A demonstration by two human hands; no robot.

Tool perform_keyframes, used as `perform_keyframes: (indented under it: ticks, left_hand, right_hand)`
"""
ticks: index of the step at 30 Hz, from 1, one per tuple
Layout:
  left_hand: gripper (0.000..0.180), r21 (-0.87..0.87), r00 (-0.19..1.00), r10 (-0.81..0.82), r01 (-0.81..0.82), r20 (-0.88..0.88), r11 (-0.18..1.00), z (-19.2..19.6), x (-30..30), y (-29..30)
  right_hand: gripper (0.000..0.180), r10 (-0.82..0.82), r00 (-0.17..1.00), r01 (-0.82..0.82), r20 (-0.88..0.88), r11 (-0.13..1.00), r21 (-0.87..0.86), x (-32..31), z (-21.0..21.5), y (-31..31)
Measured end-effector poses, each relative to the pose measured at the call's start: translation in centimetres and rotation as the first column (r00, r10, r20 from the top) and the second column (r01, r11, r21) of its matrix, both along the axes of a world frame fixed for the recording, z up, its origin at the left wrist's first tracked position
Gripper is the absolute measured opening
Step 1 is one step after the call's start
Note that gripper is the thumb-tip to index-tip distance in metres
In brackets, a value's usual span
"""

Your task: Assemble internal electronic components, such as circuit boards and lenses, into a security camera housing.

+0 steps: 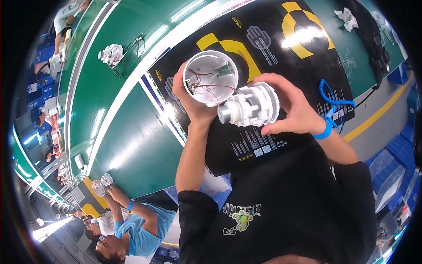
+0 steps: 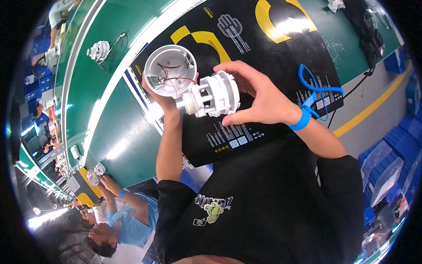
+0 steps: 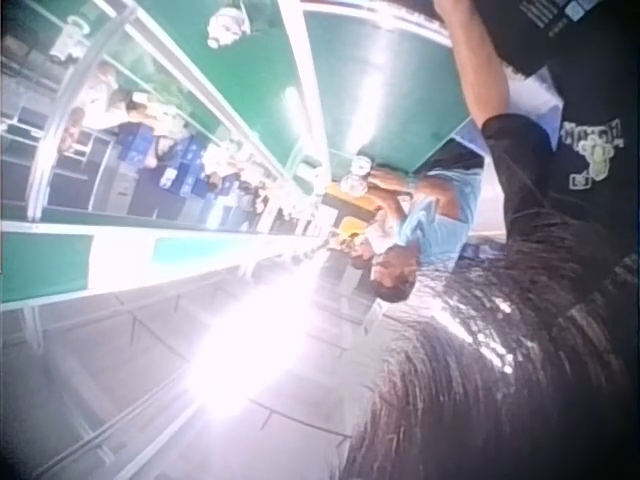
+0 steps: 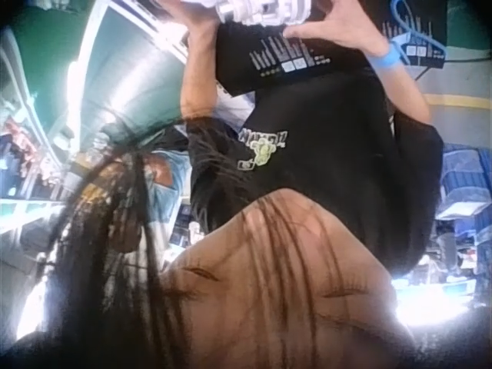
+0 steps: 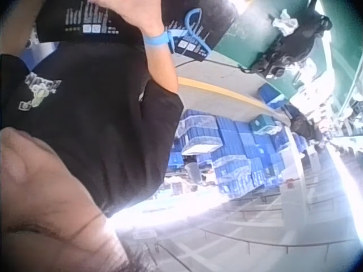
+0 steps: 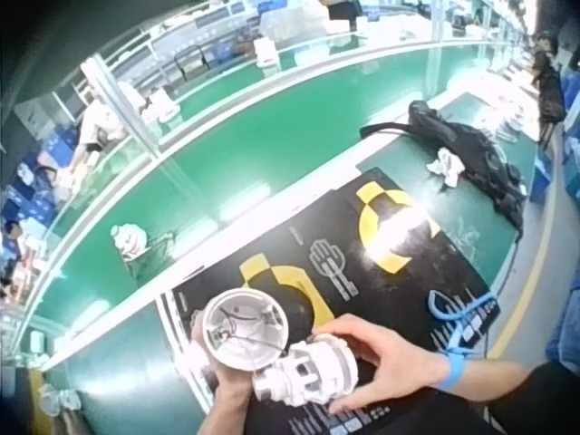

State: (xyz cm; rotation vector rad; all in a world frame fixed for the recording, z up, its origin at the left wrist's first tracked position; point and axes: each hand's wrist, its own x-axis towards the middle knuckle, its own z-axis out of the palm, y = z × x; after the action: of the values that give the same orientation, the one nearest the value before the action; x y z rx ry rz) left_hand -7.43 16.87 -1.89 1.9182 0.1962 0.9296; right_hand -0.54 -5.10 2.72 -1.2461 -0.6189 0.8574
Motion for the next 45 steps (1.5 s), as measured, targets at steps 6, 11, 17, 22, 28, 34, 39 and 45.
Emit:
perform_keyframes:
  ticks: [6, 11, 17, 22, 28, 34, 39, 45]
  left_hand:
    - [0.086, 0.341, 0.996, 0.067, -0.081, 0.051, 0.937, -1.5, -0.6, 0.8]
    - [0.097, 0.409, 0.999, 0.030, -0.045, 0.043, 0.911, -0.6, 0.0, 0.3]
    - [0.097, 0.349, 0.999, 0.019, -0.032, 0.042, 0.936, -0.1, -0.3, 0.2]
    - [0.092, -0.145, 0.972, -0.217, 0.202, -0.092, 0.968, -0.7, -0.8, 0.1]
    - [0.095, 0.024, 0.926, -0.363, 0.367, -0.100, 0.930, 1.3, -1.1, 0.1]
    - [0.102, -0.327, 0.844, -0.537, 0.511, 0.014, 0.795, 1.1, -1.8, -0.7]
    - [0.110, -0.648, 0.762, -0.644, 0.458, -0.065, 0.608, 0.5, -3.4, -0.6]
    - [0.121, -0.497, 0.738, -0.532, 0.306, -0.416, 0.812, 2.3, -2.4, -0.3]
  right_hand:
    - [0.069, 0.042, 0.980, -0.047, -0.195, 0.999, -0.021, 2.1, 2.9, -0.3]
    - [0.069, 0.051, 0.948, -0.144, -0.313, 0.948, -0.282, 3.9, 7.0, 0.7]
    - [0.075, 0.121, 0.991, -0.137, -0.064, 0.889, -0.437, 5.6, 8.8, 1.9]
    - [0.072, 0.268, 0.647, -0.110, 0.714, 0.959, -0.260, 7.7, 10.7, 2.9]
    - [0.071, 0.257, 0.261, -0.266, 0.930, 0.946, -0.186, 8.0, 13.0, 4.4]
    - [0.080, 0.324, 0.237, -0.338, 0.916, 0.911, -0.235, 6.8, 13.0, 5.0]
    - [0.115, 0.287, 0.616, -0.395, 0.734, 0.918, -0.027, 7.1, 9.0, 5.7]
    - [0.108, 0.280, 0.922, -0.298, 0.269, 0.954, 0.029, 4.8, 2.6, 6.5]
